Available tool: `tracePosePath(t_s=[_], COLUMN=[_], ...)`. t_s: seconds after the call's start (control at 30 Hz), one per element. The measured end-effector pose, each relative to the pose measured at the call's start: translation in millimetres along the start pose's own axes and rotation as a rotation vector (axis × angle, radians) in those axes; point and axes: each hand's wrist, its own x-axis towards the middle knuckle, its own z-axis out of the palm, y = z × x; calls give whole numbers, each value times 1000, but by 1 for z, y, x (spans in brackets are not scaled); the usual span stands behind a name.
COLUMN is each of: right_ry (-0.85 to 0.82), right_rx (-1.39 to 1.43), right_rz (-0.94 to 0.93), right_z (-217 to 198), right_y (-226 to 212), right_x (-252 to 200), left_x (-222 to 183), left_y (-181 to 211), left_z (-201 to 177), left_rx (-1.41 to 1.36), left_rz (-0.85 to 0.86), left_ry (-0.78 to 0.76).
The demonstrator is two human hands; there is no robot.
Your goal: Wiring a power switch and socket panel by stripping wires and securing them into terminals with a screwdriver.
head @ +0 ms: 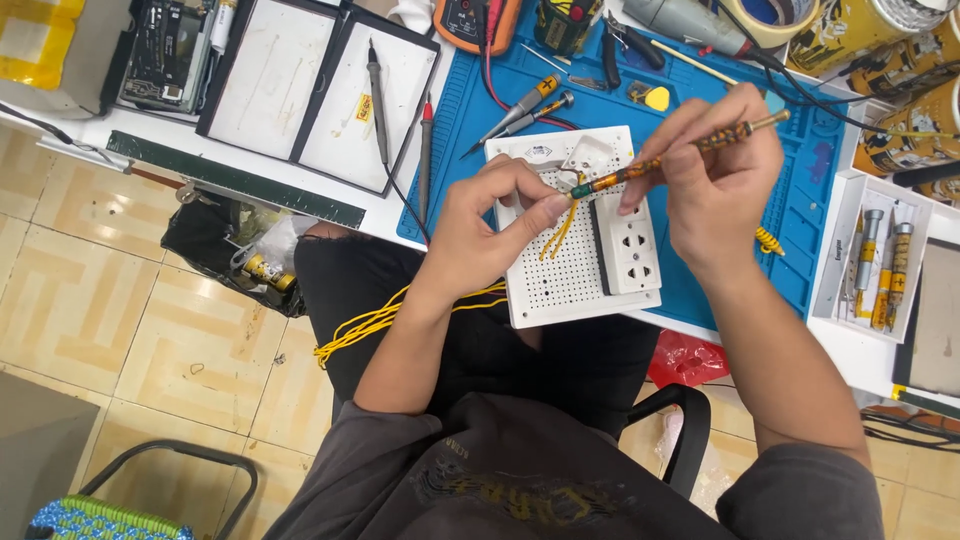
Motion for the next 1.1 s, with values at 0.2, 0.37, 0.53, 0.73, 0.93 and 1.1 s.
tracePosePath(t_s=[0.2,0.37,0.53,0.73,0.93,1.1], right_ry=[-107,56,-122,-5,-112,-210], right_rx=[97,11,91,70,119,73], right_rz=[148,134,70,80,49,47], right_z=[7,9,10,3,11,10], right_y=[-24,-11,-20,-2,-18,-6], right_x=[11,10,14,12,11,7], left_x=[2,0,1,2,3,2], left_y=[-2,1,1,4,-1,0], left_z=[-3,4,9,10,11,3], left_rx=[-64,36,64,-56,-83,-100], left_rz=[-60,-53,-62,37,28,58], left_ry=[30,32,50,105,107,113])
